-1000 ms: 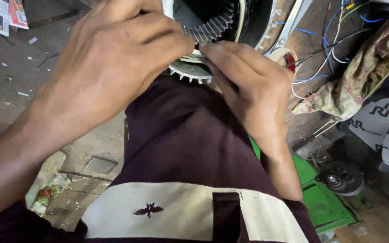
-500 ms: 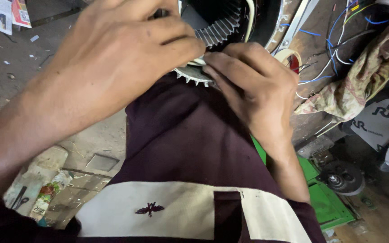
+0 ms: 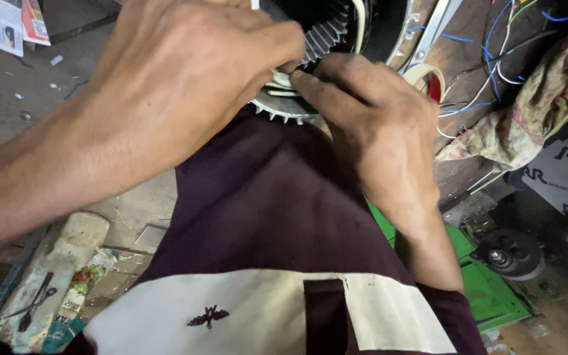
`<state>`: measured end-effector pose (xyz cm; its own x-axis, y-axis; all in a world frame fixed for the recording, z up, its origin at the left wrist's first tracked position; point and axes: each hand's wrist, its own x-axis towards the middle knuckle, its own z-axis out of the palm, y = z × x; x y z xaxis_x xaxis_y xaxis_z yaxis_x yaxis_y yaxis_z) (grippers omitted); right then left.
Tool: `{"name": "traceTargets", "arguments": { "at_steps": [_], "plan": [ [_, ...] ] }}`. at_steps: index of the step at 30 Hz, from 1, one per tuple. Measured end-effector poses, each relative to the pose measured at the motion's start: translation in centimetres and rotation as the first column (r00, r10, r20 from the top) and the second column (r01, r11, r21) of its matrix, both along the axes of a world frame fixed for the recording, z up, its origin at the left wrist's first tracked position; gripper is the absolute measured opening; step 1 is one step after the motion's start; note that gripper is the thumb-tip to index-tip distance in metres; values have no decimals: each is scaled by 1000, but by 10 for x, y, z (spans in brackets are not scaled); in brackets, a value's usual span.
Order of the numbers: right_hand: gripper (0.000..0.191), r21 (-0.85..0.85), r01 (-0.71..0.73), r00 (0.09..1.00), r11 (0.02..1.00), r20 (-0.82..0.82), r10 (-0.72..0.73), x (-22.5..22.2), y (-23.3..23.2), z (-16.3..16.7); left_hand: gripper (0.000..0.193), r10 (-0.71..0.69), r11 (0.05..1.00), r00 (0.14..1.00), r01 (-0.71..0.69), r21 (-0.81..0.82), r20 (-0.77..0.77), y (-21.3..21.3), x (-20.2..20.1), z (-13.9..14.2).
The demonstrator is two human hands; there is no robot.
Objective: The person works on a disassembled motor stator, repeatedly wrapping and taping wires and slots with insulating tape. They use scissors to cut tape and adjust wire positions inside the stator throughout the clip.
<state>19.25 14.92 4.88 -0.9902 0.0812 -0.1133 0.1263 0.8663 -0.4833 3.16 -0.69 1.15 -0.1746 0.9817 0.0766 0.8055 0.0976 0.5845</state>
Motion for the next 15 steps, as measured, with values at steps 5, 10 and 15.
{"name": "traceTargets", "arguments": {
  "at_steps": [5,10,15],
  "plan": [
    [36,11,-35,999,999,10,35,-3,9,1,9,-76,996,997,76,39,-17,7,-5,2],
    [33,-213,8,1000,977,-14,-11,25,27,-6,18,-158,986,987,158,-48,12,19,-7,10],
    [25,-210,404,907,891,-33,-419,80,31,-5,16,-169,976,985,161,-146,-38,19,-5,18]
  ]
}}
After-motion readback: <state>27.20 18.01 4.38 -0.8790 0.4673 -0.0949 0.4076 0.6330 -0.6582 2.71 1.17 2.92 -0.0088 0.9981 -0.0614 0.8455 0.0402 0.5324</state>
